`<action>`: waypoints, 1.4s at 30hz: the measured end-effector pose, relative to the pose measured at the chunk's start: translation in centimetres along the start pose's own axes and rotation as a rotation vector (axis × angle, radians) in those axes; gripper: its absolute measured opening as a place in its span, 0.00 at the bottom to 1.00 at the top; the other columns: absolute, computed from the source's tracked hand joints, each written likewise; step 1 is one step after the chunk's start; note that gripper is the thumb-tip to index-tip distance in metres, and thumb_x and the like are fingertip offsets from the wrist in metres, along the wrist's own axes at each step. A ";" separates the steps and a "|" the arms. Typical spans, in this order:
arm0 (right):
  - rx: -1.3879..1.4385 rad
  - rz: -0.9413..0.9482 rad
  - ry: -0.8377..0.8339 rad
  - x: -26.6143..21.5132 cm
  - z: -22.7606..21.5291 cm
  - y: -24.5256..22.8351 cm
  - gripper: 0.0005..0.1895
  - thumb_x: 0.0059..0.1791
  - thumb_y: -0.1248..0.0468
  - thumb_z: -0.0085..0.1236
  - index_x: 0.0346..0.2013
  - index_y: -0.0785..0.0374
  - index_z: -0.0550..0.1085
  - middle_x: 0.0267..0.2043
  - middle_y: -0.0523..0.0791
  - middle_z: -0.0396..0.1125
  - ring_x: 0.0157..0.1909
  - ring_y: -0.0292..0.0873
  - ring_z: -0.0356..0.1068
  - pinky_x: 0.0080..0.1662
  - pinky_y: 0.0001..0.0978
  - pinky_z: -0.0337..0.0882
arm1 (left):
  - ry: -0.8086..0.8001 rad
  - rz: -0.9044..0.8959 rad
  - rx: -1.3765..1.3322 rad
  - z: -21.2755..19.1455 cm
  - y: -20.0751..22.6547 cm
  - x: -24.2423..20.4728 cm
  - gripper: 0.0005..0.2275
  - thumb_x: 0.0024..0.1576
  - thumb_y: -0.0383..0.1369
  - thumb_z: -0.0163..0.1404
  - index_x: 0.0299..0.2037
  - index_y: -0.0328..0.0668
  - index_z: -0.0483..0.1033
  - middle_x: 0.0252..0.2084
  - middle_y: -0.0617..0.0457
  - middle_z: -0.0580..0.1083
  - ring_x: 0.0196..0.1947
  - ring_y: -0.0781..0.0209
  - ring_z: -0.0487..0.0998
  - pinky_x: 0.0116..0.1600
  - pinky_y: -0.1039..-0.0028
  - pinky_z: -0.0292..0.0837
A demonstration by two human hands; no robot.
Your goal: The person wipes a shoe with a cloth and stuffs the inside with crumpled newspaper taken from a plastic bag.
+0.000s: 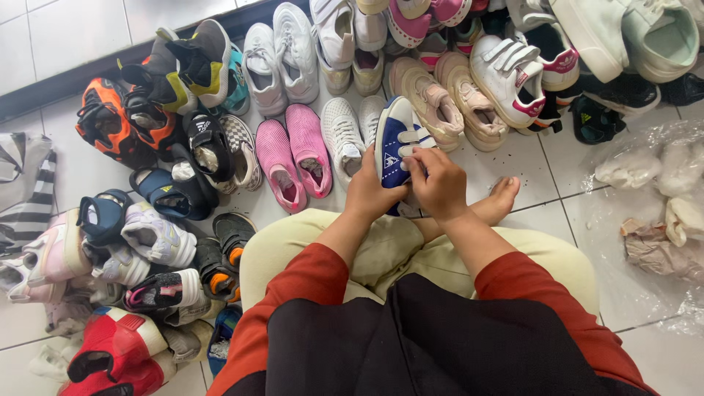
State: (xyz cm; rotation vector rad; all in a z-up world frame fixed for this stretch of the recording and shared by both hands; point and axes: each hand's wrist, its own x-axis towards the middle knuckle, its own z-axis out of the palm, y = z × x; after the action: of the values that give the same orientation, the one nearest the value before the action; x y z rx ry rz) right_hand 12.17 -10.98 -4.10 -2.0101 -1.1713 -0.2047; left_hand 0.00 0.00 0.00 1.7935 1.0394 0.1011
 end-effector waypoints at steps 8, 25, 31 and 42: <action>0.297 0.496 0.026 1.9 -1.2 0.6 0.13 0.58 0.55 0.54 0.31 0.53 0.76 0.25 0.40 0.75 0.32 0.40 0.77 0.40 0.30 0.73 | -0.003 -0.082 -0.170 0.3 -1.5 1.5 0.48 0.32 0.44 0.67 0.70 0.55 0.60 0.51 0.42 0.78 0.55 0.45 0.78 0.59 0.60 0.73; 0.323 0.288 -0.183 2.0 -2.5 -1.9 0.30 0.37 0.66 0.70 0.55 0.58 0.77 0.46 0.50 0.72 0.45 0.52 0.76 0.42 0.36 0.79 | -0.075 -0.116 -0.467 1.0 -3.4 3.4 0.38 0.38 0.44 0.67 0.62 0.48 0.68 0.52 0.40 0.75 0.57 0.44 0.75 0.60 0.58 0.68; -0.002 0.149 0.011 0.7 -0.9 1.2 0.13 0.42 0.64 0.66 0.40 0.47 0.79 0.27 0.37 0.72 0.32 0.41 0.76 0.38 0.33 0.75 | -0.186 -0.056 -0.440 0.4 -2.2 2.3 0.27 0.40 0.37 0.63 0.51 0.45 0.72 0.36 0.46 0.75 0.39 0.55 0.77 0.47 0.64 0.72; 0.165 0.145 -0.081 1.6 -1.5 -0.4 0.32 0.35 0.55 0.75 0.53 0.56 0.79 0.52 0.48 0.71 0.59 0.52 0.71 0.59 0.45 0.71 | -0.283 -0.054 -0.935 3.4 -5.5 4.2 0.22 0.47 0.30 0.61 0.52 0.33 0.72 0.35 0.43 0.78 0.34 0.55 0.81 0.42 0.65 0.79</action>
State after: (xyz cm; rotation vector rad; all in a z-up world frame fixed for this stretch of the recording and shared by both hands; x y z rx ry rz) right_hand 13.06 -10.89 -2.06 -1.9616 -1.0507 0.0454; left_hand 1.02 0.99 -7.55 0.8937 0.6592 0.2462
